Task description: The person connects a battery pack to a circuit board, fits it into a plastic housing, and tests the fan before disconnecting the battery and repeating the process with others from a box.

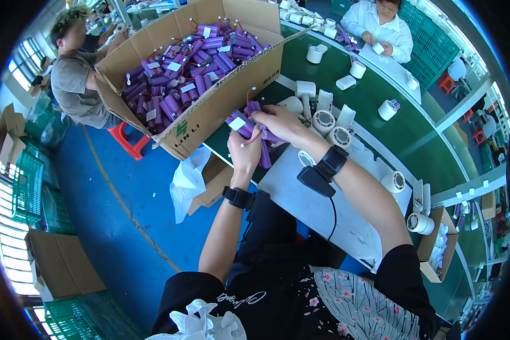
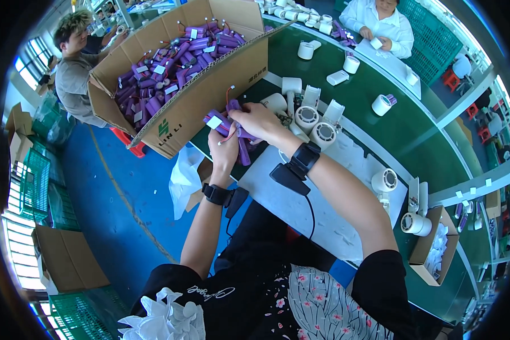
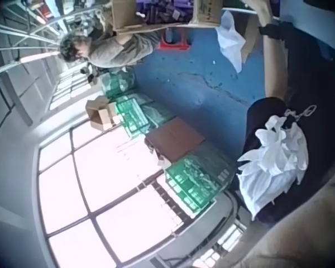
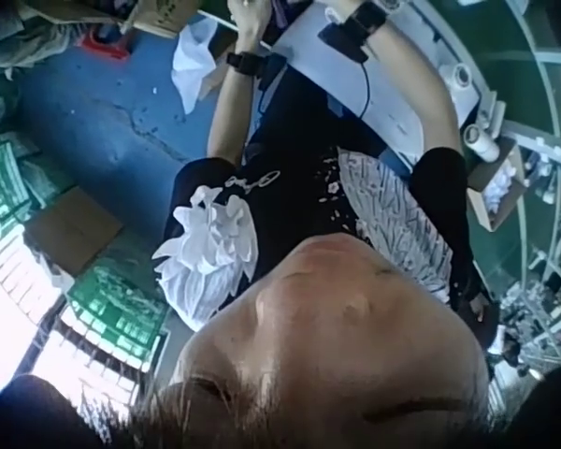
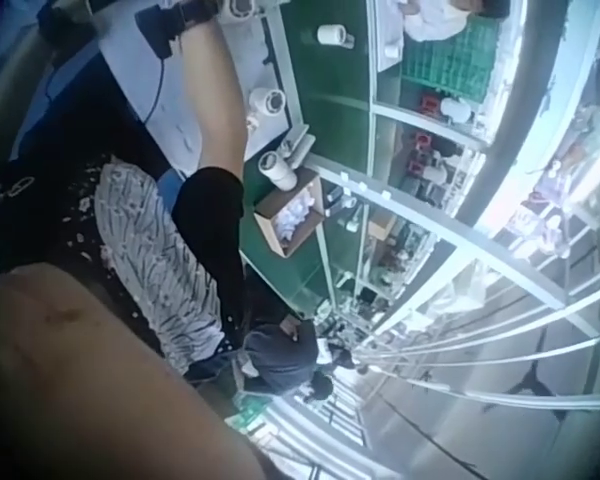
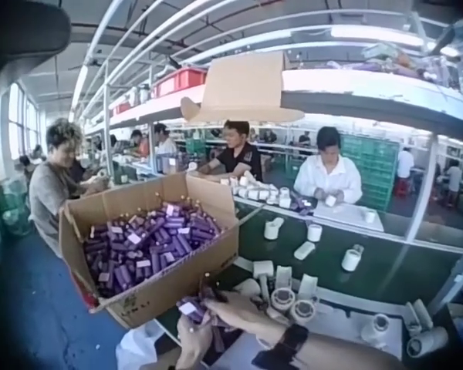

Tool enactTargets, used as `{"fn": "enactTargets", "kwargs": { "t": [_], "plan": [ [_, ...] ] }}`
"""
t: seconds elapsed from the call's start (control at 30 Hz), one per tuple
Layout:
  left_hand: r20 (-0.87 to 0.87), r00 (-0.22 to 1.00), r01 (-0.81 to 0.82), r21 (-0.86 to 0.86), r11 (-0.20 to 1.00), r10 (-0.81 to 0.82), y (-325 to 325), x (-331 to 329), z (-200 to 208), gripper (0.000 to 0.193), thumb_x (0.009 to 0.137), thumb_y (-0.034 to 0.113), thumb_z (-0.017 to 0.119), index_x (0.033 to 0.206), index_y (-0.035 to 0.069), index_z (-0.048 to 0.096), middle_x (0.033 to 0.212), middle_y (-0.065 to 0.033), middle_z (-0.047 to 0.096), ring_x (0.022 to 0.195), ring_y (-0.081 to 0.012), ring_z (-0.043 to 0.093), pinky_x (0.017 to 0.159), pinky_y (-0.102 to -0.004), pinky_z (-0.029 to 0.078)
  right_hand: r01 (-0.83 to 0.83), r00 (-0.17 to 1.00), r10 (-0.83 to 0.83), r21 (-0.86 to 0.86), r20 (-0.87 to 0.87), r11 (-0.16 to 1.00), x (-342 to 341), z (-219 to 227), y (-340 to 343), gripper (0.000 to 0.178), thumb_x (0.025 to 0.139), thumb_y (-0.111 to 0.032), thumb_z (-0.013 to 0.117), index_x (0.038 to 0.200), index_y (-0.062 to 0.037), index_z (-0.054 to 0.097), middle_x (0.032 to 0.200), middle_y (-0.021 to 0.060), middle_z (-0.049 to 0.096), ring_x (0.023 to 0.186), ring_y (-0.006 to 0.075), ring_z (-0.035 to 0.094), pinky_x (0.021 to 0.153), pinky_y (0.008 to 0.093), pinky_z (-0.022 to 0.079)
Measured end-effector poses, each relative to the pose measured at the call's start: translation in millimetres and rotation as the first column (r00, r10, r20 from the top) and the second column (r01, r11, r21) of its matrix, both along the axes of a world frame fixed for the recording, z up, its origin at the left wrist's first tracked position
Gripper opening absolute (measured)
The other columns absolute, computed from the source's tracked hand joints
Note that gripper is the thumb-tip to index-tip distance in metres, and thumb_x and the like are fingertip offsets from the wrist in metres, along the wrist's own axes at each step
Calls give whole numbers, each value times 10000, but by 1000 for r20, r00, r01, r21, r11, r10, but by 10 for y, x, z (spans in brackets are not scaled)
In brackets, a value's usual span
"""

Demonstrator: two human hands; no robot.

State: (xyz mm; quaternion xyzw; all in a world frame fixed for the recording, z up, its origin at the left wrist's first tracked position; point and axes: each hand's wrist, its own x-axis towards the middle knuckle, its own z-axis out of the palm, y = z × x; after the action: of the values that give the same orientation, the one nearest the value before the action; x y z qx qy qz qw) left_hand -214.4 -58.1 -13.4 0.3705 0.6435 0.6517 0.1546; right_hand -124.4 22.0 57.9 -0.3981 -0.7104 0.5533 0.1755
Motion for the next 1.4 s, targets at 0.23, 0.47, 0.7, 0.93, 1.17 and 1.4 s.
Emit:
{"fn": "enactTargets", "kwargs": {
  "t": [0.23,0.47,0.7,0.93,1.17,1.4],
  "plan": [
    [-202,973,-145,-162,976,111,142,-6,92,422,867,310,650,1121,-10,543,921,-239,677,820,-410,673,703,-449,540,-87,899,-118,437,421,895,-72,2,92,541,887,-423,556,1218,4,575,1028,195,673,941,317,667,757,403,552],
    [-410,908,-224,-305,926,84,195,6,174,465,864,394,618,1120,18,522,933,-279,658,834,-440,662,715,-489,537,-232,865,-74,528,496,817,40,165,94,500,873,-401,575,1159,6,618,993,240,673,925,407,650,842,472,516],
    [-572,820,-285,-432,856,-16,174,32,268,651,808,496,660,1215,14,500,1117,-275,573,802,-435,666,654,-482,562,-98,957,-170,809,237,580,302,233,81,384,843,-301,640,1088,-6,662,883,183,698,802,332,677,788,394,529],
    [-606,794,-338,-387,858,39,32,130,260,708,775,529,696,1254,40,515,1217,-246,500,783,-435,666,638,-462,566,20,983,-108,495,149,869,1010,559,97,310,857,-249,650,1033,5,676,820,98,687,711,138,626,660,270,482],
    [-701,712,-375,-343,861,31,-3,147,183,681,772,514,708,1324,161,519,1211,-231,517,879,-412,647,684,-448,561,153,982,-186,436,33,887,1663,533,55,269,899,-243,622,1001,1,675,809,27,658,708,77,574,614,239,454],
    [-778,617,-529,-297,795,120,-46,262,184,650,788,433,711,1343,166,499,1343,-241,411,1172,-417,445,1003,-434,403,210,971,-239,392,26,896,2010,617,-150,264,912,-248,620,983,0,671,796,13,625,734,69,554,613,229,437]
  ]
}}
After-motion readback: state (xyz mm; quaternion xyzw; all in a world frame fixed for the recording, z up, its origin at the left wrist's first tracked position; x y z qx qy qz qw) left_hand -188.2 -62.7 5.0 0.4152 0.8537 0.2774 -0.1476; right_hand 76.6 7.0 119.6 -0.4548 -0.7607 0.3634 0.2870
